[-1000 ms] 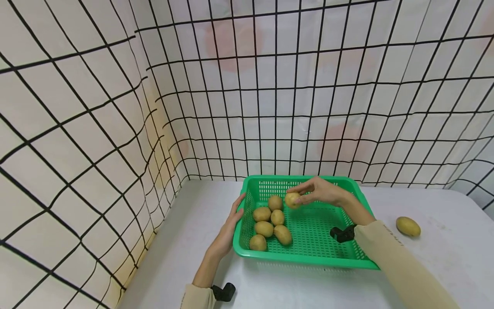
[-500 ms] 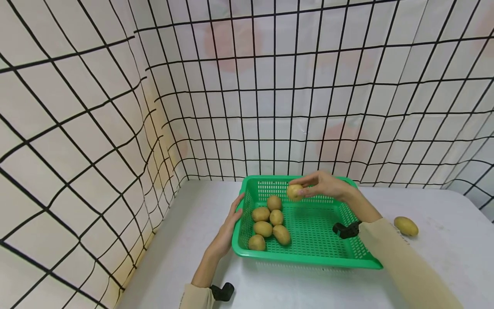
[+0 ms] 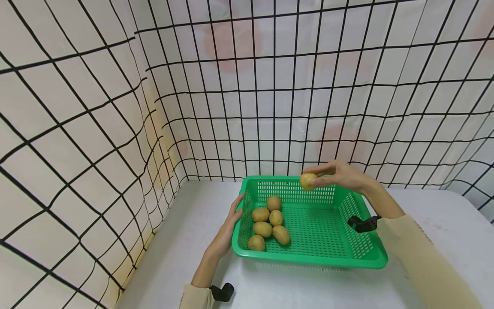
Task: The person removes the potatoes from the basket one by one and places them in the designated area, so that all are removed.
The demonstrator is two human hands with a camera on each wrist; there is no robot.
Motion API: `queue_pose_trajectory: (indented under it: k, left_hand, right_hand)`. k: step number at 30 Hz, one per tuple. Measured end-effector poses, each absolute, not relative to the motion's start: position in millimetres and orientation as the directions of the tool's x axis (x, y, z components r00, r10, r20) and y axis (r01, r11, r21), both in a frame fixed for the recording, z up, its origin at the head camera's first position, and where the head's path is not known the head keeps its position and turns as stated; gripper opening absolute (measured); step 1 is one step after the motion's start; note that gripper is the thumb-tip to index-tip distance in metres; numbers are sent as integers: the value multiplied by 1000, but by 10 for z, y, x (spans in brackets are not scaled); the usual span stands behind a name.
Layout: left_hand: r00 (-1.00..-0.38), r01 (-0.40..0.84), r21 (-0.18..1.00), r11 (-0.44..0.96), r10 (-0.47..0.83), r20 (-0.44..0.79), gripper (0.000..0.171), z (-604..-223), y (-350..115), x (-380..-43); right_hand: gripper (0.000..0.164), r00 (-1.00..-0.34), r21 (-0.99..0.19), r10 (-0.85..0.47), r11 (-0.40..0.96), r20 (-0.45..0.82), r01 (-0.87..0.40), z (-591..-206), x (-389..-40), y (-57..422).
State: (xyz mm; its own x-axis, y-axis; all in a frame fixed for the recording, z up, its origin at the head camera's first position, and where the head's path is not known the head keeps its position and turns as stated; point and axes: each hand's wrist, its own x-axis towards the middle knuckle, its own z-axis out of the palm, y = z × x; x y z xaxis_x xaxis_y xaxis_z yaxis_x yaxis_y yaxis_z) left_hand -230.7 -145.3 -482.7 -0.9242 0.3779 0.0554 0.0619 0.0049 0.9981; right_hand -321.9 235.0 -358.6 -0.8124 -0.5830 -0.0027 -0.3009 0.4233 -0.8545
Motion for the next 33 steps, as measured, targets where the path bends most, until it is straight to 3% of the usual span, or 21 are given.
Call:
queue_pose_trajectory:
  k: [33]
  left_hand:
    - [-924, 69, 997, 23, 378, 55, 54, -4828, -1446, -2298]
  right_hand:
    - [50, -924, -763, -380, 586, 39, -273, -3470, -2839, 3289]
